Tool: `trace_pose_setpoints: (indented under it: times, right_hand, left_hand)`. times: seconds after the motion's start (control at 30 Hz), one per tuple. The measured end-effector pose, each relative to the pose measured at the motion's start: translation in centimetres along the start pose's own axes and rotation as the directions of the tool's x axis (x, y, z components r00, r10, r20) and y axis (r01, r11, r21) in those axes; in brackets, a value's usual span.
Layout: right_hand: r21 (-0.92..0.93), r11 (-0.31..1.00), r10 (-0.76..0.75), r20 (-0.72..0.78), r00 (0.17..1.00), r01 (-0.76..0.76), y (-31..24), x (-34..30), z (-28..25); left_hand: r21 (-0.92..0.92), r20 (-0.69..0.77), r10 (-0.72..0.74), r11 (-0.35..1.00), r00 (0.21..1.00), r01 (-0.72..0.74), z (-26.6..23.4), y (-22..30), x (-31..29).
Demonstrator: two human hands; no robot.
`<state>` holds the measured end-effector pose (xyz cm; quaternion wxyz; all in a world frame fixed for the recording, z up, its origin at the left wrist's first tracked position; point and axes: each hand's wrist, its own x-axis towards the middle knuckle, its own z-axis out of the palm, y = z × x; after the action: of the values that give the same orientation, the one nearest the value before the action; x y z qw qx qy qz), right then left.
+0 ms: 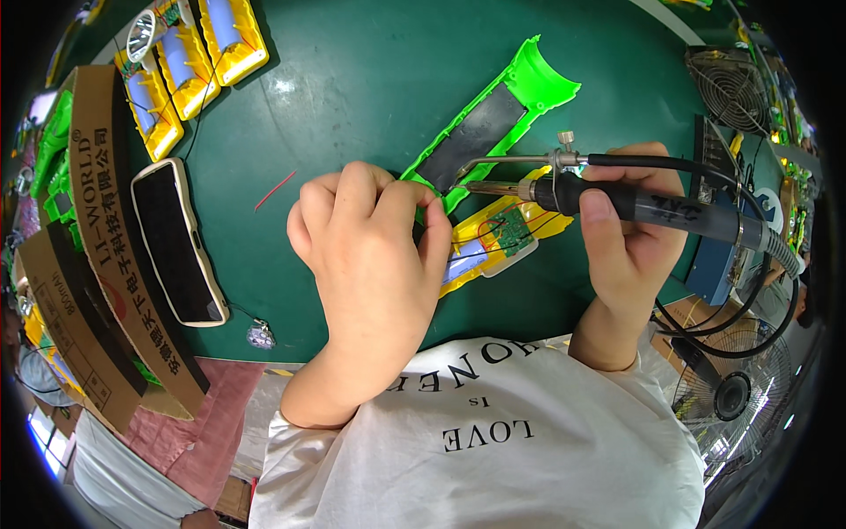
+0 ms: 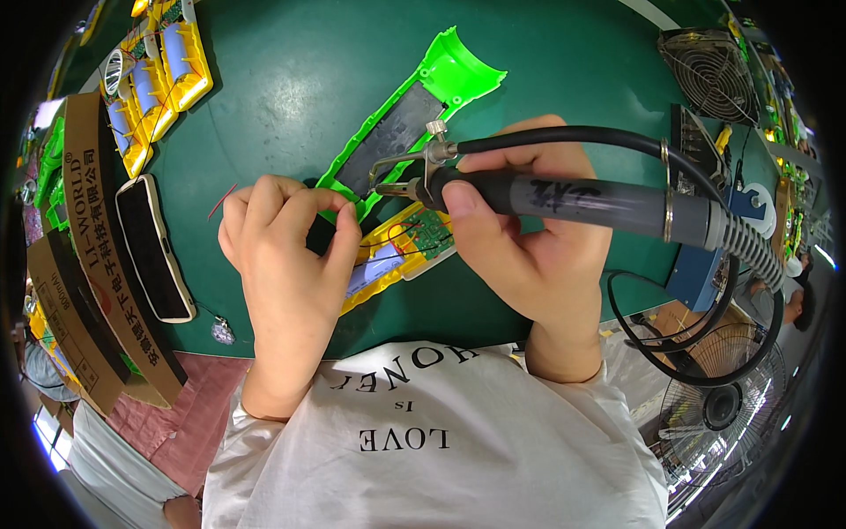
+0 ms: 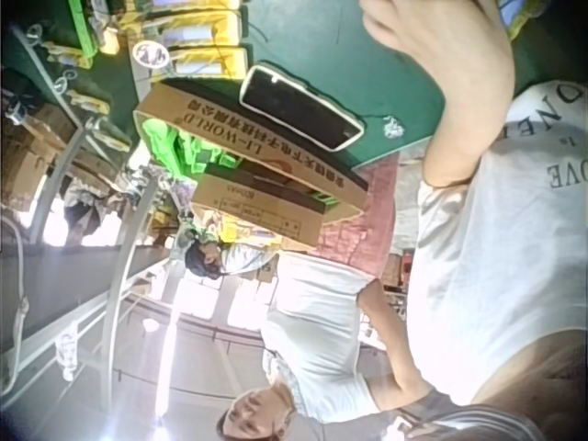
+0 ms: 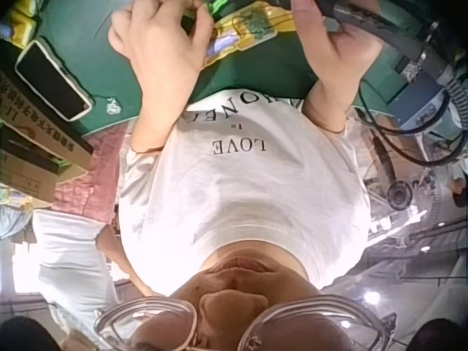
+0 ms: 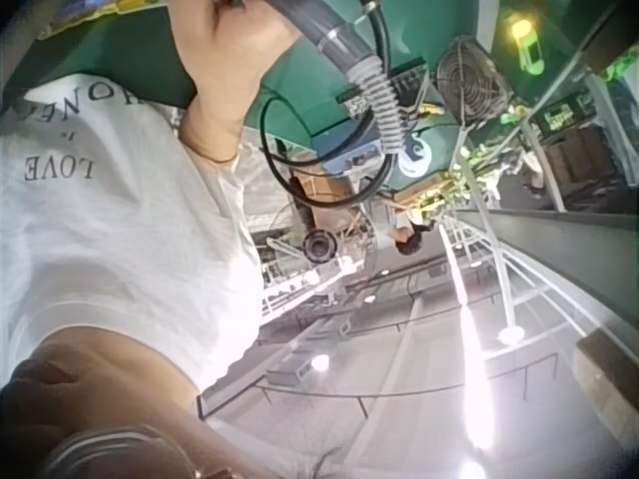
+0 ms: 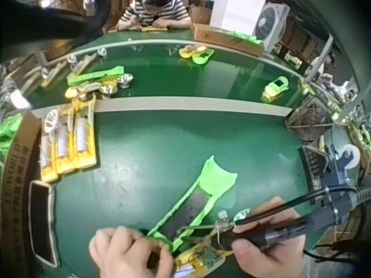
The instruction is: The person solders wires and circuit boards into flashlight casings using a soldering iron, connects internal components, and places the assembled flashlights onto a conveyor belt.
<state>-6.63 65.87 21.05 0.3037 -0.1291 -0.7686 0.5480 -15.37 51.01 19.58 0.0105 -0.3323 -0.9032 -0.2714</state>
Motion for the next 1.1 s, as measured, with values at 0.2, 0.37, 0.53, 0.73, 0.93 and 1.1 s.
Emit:
trace_pose_setpoints:
  times: [0.2, 0.37, 0.53, 0.73, 0.93, 1.1]
  right_hand:
    - [-0.004, 0.999, 0.033, 0.004, 0.999, -0.033, -0.2, 0.1, 0.3]
    - [-0.123, 0.979, 0.171, 0.068, 0.983, -0.162, -1.2, -0.1, 0.1]
    - [-0.186, 0.98, 0.089, 0.096, 0.991, -0.07, -0.9, 0.1, 0.1]
    - [-0.209, 0.967, 0.161, 0.069, 0.985, -0.143, -1.5, 0.2, 0.1]
    - [-0.21, 0.973, 0.121, 0.101, 0.988, -0.098, -1.3, 0.2, 0.1]
    - [-0.236, 0.969, 0.097, 0.106, 0.99, -0.07, -1.3, 0.3, 0.1]
  left_hand:
    - [0.013, 0.026, -0.019, 1.0, 0.999, 0.019, -0.1, 0.2, 0.1]
    - [0.028, 0.012, -0.006, 1.0, 1.0, 0.005, 0.0, 0.3, 0.3]
    - [0.051, 0.008, -0.007, 0.999, 1.0, 0.006, 0.1, 0.4, 0.2]
    - [0.072, 0.006, -0.01, 0.997, 1.0, 0.01, 0.2, 0.5, 0.3]
    - [0.103, 0.002, -0.029, 0.994, 1.0, 0.029, 0.3, 0.5, 0.4]
    - [0.112, 0.003, -0.031, 0.993, 1.0, 0.03, 0.3, 0.6, 0.4]
